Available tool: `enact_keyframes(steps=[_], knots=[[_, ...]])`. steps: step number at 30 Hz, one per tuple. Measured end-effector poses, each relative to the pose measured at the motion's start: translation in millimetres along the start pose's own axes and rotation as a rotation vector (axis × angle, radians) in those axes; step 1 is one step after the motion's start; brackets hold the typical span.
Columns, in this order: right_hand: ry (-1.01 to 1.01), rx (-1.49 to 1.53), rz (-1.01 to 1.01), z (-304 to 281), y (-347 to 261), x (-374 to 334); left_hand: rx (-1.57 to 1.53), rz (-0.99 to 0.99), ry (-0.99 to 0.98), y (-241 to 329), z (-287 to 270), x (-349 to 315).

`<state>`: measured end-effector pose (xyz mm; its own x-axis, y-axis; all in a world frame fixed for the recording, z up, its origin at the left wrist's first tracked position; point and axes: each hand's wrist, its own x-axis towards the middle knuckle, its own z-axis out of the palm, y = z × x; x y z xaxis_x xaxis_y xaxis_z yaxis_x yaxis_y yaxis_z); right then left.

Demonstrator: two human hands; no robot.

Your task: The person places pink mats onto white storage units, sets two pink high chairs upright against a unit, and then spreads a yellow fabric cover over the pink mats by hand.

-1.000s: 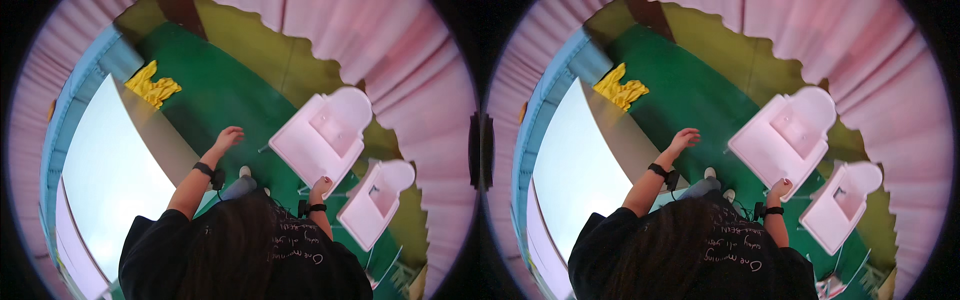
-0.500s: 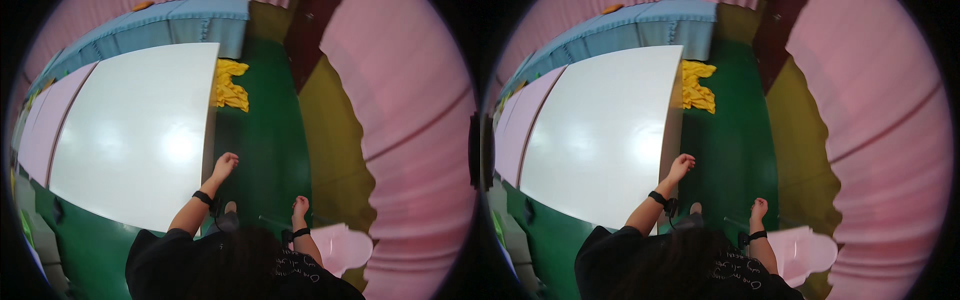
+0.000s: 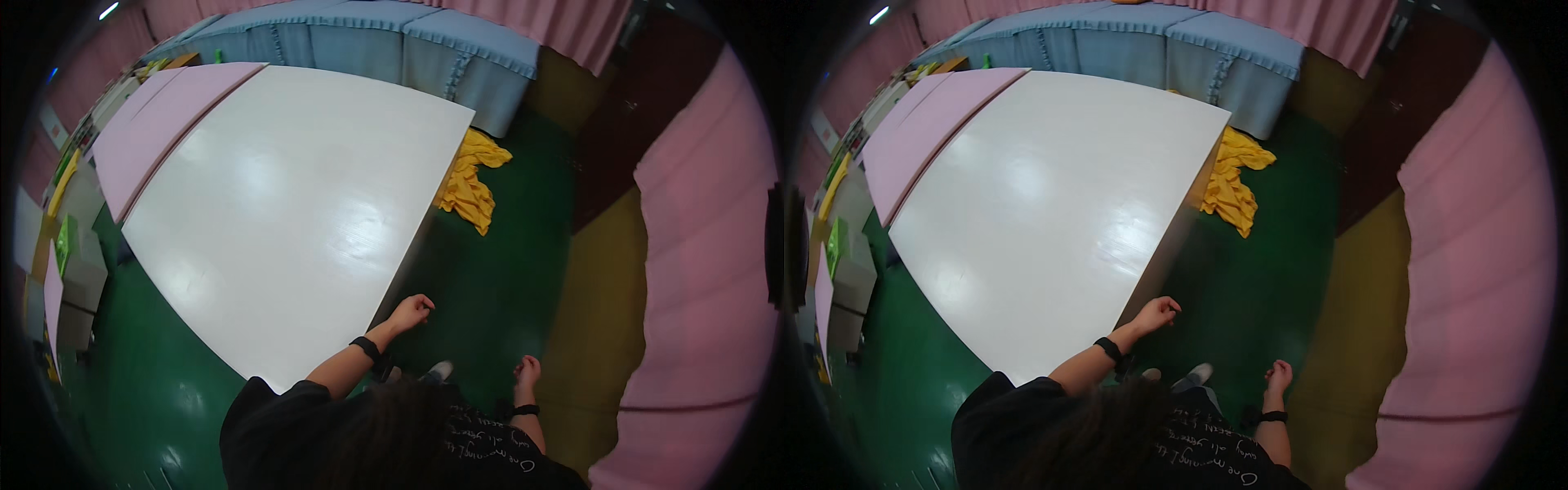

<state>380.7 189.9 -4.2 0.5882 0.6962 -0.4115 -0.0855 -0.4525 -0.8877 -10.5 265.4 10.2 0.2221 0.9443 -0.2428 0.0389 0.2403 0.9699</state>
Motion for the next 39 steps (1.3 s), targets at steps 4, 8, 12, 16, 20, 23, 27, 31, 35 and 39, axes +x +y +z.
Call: enact_keyframes(steps=[4,8,12,16,20,23,27,31,35,39], knots=[[0.025,0.011,0.061,3,18,58,0.171,0.01,0.223,-17,-24,33],[0.035,0.134,0.054,-11,30,73,0.132,0.07,0.304,-25,-51,49],[0.11,0.154,-0.007,-38,5,81,-0.061,0.113,0.247,-4,-47,67],[0.117,0.154,0.016,-29,-7,87,-0.047,0.113,0.164,37,-57,68],[0.126,0.14,0.073,-9,-11,78,-0.115,-0.001,0.125,17,-75,54],[0.069,0.176,0.075,-4,-14,81,-0.078,-0.074,0.23,1,-84,54],[0.105,0.198,0.112,4,-30,95,-0.156,-0.103,0.346,-3,-92,77],[0.12,0.244,0.108,10,-59,105,-0.138,-0.147,0.422,-4,-99,108],[0.043,0.241,-0.005,15,-113,129,-0.005,-0.046,0.255,21,-93,143],[0.021,0.247,0.011,48,-150,135,-0.085,-0.079,0.195,57,-83,153]])
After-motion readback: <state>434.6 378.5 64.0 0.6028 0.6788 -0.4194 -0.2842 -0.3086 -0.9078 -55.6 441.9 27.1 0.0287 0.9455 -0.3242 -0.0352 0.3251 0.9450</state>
